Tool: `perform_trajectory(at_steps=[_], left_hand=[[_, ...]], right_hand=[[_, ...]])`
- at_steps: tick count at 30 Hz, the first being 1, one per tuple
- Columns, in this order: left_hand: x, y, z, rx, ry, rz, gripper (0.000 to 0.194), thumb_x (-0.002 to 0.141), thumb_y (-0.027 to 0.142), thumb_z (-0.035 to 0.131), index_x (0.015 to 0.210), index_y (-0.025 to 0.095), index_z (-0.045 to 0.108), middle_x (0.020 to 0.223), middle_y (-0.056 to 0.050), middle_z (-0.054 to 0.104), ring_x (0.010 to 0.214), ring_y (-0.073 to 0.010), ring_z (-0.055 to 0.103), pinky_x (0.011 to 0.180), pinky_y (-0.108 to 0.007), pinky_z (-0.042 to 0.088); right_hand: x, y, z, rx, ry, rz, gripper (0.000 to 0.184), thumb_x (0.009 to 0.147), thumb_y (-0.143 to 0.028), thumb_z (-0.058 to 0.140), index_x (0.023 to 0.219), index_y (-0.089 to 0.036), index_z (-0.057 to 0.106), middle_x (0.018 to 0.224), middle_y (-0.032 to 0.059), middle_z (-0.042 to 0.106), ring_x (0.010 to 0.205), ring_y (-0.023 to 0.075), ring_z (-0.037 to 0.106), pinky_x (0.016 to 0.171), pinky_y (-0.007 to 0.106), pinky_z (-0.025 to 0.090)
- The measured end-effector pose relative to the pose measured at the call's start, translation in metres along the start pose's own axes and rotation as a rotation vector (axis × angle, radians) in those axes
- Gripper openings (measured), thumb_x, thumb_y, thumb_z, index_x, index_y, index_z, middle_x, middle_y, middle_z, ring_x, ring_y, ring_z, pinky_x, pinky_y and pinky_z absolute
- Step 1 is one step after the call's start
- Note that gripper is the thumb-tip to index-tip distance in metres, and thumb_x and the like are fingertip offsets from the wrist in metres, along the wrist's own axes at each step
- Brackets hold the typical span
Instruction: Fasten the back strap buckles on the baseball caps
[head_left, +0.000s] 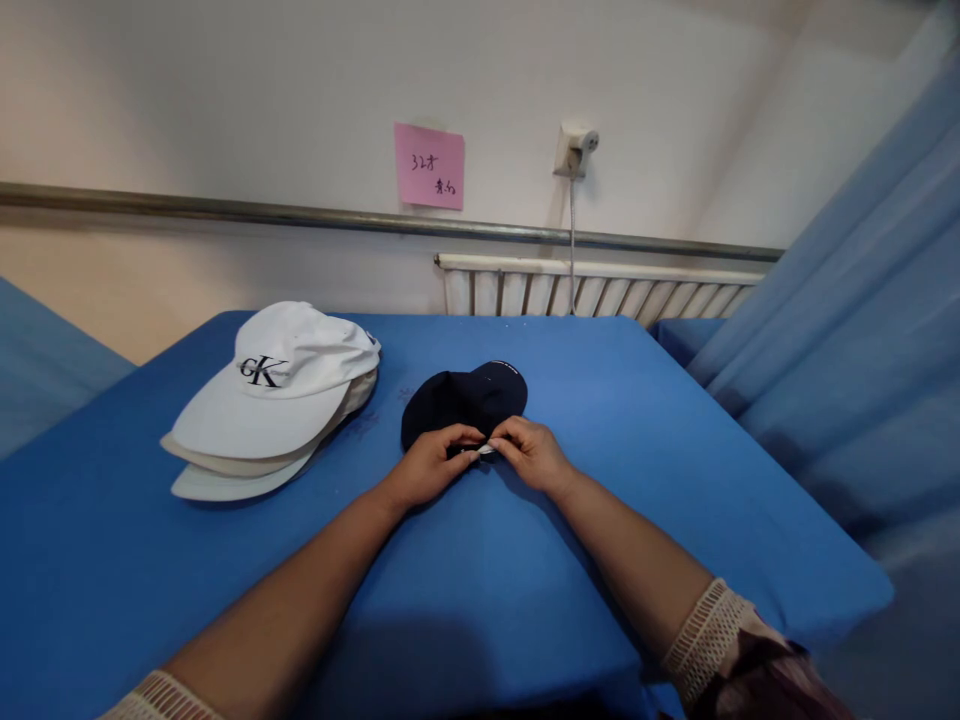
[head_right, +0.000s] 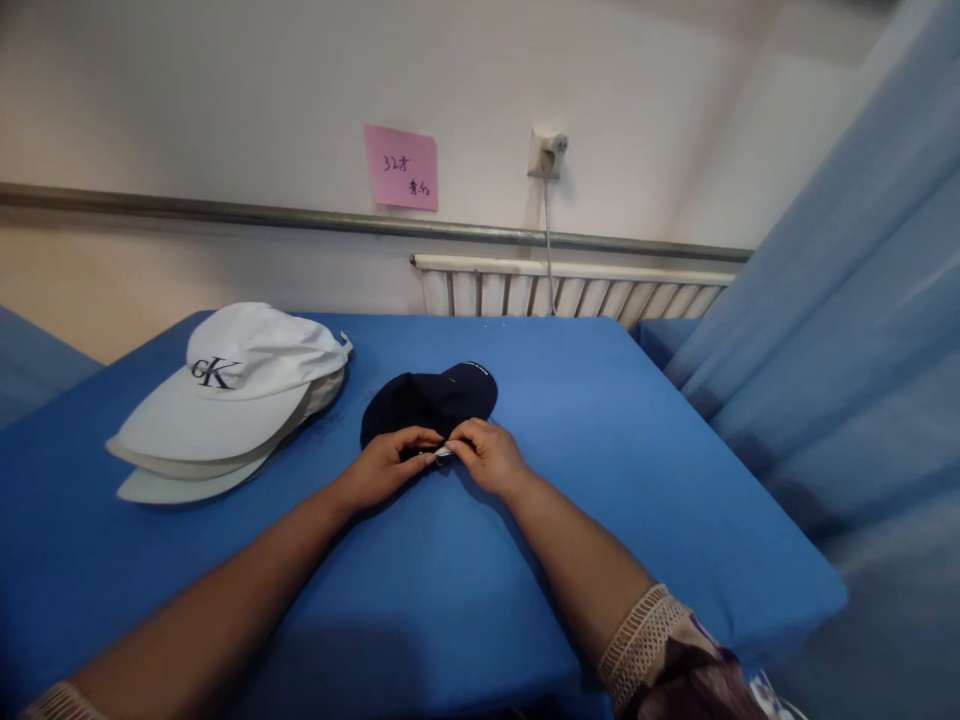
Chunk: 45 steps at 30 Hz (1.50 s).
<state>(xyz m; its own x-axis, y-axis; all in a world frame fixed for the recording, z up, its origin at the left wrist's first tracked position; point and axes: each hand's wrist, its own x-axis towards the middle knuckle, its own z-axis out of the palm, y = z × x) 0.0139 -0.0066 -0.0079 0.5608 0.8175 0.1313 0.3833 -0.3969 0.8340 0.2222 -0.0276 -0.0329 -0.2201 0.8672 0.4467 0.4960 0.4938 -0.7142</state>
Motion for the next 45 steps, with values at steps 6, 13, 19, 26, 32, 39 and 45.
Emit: perform_trajectory(at_steps=[6, 13, 19, 26, 32, 39, 45], left_hand=[[0.001, 0.002, 0.002, -0.165, -0.008, -0.101, 0.025, 0.082, 0.033, 0.064, 0.102, 0.018, 0.066, 0.098, -0.006, 0.074, 0.092, -0.0199, 0.069, 0.085, -0.037, 0.055], [0.002, 0.004, 0.002, -0.234, 0.081, -0.176, 0.028, 0.079, 0.037, 0.069, 0.098, 0.017, 0.066, 0.093, -0.006, 0.074, 0.085, -0.0200, 0.070, 0.080, -0.036, 0.055], [0.003, 0.006, 0.002, -0.233, 0.121, -0.203, 0.031, 0.075, 0.039, 0.071, 0.095, 0.016, 0.067, 0.091, -0.005, 0.074, 0.082, -0.0199, 0.069, 0.077, -0.034, 0.054], [0.004, 0.005, 0.004, -0.204, 0.179, -0.231, 0.034, 0.071, 0.043, 0.073, 0.092, 0.016, 0.068, 0.089, -0.007, 0.074, 0.082, -0.0210, 0.069, 0.074, -0.032, 0.052], [0.006, 0.007, 0.002, -0.255, 0.197, -0.298, 0.029, 0.070, 0.036, 0.071, 0.090, 0.015, 0.067, 0.075, -0.003, 0.070, 0.065, -0.0151, 0.062, 0.061, -0.027, 0.047], [0.005, 0.012, -0.006, -0.428, 0.225, -0.351, 0.036, 0.065, 0.037, 0.077, 0.091, 0.014, 0.066, 0.076, -0.003, 0.068, 0.064, -0.0129, 0.059, 0.061, -0.026, 0.045], [0.004, 0.012, -0.008, -0.496, 0.204, -0.376, 0.031, 0.067, 0.034, 0.077, 0.090, 0.014, 0.068, 0.075, -0.002, 0.066, 0.060, -0.0107, 0.056, 0.058, -0.025, 0.043]], right_hand=[[-0.001, 0.007, 0.010, 0.135, 0.051, 0.175, 0.008, 0.085, -0.028, 0.064, 0.085, -0.021, 0.065, 0.071, -0.0022, 0.063, 0.062, 0.0126, 0.056, 0.059, 0.024, 0.044], [0.000, -0.002, 0.000, 0.041, 0.264, 0.163, 0.024, 0.089, -0.037, 0.060, 0.072, -0.020, 0.060, 0.069, -0.0014, 0.059, 0.059, 0.0117, 0.052, 0.058, 0.024, 0.042], [-0.003, -0.003, 0.005, 0.076, 0.116, 0.221, 0.029, 0.084, -0.039, 0.067, 0.063, -0.020, 0.062, 0.059, -0.0025, 0.057, 0.056, 0.0110, 0.051, 0.052, 0.023, 0.037], [-0.003, -0.003, 0.006, 0.167, 0.031, 0.249, 0.017, 0.082, -0.028, 0.067, 0.068, -0.019, 0.063, 0.059, -0.0035, 0.058, 0.052, 0.0097, 0.049, 0.050, 0.021, 0.037], [-0.002, -0.007, -0.019, -0.038, -0.017, -0.036, 0.016, 0.088, -0.024, 0.062, 0.073, -0.019, 0.060, 0.070, -0.0015, 0.059, 0.061, 0.0106, 0.050, 0.058, 0.023, 0.037], [-0.004, 0.001, -0.017, 0.034, -0.008, 0.045, 0.010, 0.088, -0.025, 0.063, 0.079, -0.019, 0.061, 0.071, -0.0018, 0.059, 0.062, 0.0110, 0.052, 0.059, 0.023, 0.040], [-0.004, -0.006, -0.003, -0.053, -0.025, 0.009, 0.014, 0.082, -0.021, 0.070, 0.092, -0.020, 0.060, 0.085, -0.0004, 0.058, 0.072, 0.0120, 0.055, 0.066, 0.024, 0.043]])
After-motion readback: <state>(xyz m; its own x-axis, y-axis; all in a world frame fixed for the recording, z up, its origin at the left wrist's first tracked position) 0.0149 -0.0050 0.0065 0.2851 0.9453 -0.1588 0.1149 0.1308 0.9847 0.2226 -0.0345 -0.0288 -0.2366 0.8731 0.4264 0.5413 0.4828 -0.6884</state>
